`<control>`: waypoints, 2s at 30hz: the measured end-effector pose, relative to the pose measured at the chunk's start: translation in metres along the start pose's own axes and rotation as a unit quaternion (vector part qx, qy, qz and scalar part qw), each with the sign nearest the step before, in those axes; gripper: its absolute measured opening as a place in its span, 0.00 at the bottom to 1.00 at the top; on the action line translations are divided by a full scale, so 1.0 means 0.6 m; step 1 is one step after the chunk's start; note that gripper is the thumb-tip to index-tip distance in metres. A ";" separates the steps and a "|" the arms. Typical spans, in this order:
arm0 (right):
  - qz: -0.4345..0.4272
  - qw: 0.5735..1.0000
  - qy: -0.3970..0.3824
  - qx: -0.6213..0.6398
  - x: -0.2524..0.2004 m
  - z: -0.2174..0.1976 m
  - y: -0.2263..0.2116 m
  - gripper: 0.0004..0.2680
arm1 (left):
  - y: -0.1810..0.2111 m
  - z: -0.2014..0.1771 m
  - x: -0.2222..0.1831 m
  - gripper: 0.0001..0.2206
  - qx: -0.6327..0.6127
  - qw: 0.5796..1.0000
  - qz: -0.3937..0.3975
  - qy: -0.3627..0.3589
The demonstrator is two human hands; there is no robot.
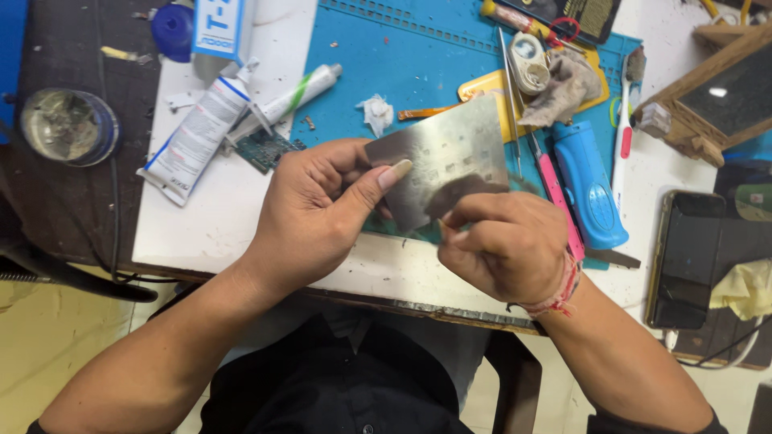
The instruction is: The person solders a small component onto a mobile phone motherboard using a soldering iron and tweezers, then cleans the area with a small cotton swab and wipes a metal stencil.
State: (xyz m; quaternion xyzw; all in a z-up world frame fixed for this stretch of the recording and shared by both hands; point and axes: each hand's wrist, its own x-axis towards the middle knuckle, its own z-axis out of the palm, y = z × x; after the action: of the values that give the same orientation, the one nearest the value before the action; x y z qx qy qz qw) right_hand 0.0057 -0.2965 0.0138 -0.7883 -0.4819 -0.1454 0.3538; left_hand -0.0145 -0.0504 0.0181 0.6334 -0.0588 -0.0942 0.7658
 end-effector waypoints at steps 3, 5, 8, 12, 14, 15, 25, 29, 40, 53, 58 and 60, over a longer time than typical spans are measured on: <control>0.078 0.996 -0.042 0.016 -0.002 0.003 0.000 0.11 | 0.001 -0.020 -0.015 0.10 0.043 0.994 0.058 0.083; 0.088 0.996 0.002 0.026 0.004 0.012 -0.001 0.11 | 0.006 -0.046 -0.041 0.09 0.067 0.986 0.089 0.123; 0.123 0.992 -0.025 0.014 0.031 0.026 0.000 0.09 | -0.001 -0.065 -0.078 0.07 0.078 0.966 0.146 0.197; 0.125 0.988 -0.090 -0.021 0.074 0.040 0.008 0.08 | -0.032 -0.079 -0.101 0.05 0.077 0.948 0.169 0.258; 0.042 0.995 -0.082 -0.048 0.092 0.050 0.016 0.09 | -0.040 -0.083 -0.103 0.05 0.061 0.946 0.173 0.266; 0.041 0.994 -0.084 -0.050 0.097 0.053 0.016 0.09 | -0.041 -0.084 -0.101 0.05 0.051 0.946 0.175 0.267; 0.021 0.977 -0.175 -0.124 0.097 0.043 -0.007 0.08 | -0.046 -0.092 -0.106 0.05 0.008 0.956 0.155 0.250; -0.008 0.949 -0.244 -0.200 0.101 0.037 -0.028 0.08 | -0.043 -0.091 -0.105 0.05 0.022 0.955 0.160 0.251; -0.001 0.952 -0.242 -0.188 0.101 0.033 -0.026 0.05 | -0.045 -0.091 -0.108 0.07 0.047 0.954 0.157 0.250; 0.128 0.987 -0.086 -0.053 0.104 0.039 -0.005 0.07 | 0.010 -0.104 -0.099 0.16 0.238 0.925 0.138 0.263; 0.214 0.969 -0.070 -0.105 0.147 0.042 -0.009 0.09 | 0.024 -0.123 -0.096 0.17 0.388 0.889 0.095 0.224; 0.228 0.962 -0.075 -0.131 0.165 0.051 -0.002 0.11 | 0.028 -0.123 -0.090 0.17 0.513 0.823 0.102 0.224</control>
State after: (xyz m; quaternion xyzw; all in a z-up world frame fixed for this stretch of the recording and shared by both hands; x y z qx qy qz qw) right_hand 0.0501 -0.2097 0.0489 -0.9253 -0.2912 -0.0630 0.2344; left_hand -0.0504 0.0355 0.0219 0.9287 0.0103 0.1722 0.3281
